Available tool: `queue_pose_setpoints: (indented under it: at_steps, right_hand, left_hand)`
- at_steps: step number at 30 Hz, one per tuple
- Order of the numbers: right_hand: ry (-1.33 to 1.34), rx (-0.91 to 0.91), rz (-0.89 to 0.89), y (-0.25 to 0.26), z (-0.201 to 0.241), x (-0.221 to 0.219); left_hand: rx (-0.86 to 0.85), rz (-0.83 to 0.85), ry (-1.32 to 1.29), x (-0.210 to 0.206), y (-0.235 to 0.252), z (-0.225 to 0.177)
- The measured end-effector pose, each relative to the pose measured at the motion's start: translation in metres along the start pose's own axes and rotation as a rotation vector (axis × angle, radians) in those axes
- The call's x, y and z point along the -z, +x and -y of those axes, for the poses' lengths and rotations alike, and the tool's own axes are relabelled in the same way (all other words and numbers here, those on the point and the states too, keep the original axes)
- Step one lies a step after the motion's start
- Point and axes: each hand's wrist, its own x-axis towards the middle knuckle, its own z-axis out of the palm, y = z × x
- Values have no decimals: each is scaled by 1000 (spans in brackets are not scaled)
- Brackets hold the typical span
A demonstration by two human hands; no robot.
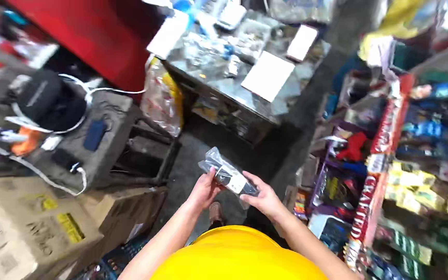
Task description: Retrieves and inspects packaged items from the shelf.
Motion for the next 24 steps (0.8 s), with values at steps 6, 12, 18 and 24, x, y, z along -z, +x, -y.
queue_pose_setpoints:
  at_steps: [6, 12, 18, 24]
  right_hand:
    - [189, -119, 110, 5, 41, -57]
    - [179, -94, 141, 13, 63, -95]
    - [119, -115, 112, 20, 68, -115]
    - [-822, 1019, 112, 23, 35, -118]
  left_hand:
    - [-141, -18, -171, 51, -55, -48]
    - [-236, -38, -333, 89, -85, -56]
    - [-251, -74, -408, 105, -97, -58]
    - [-170, 17, -506, 107, -103, -60]
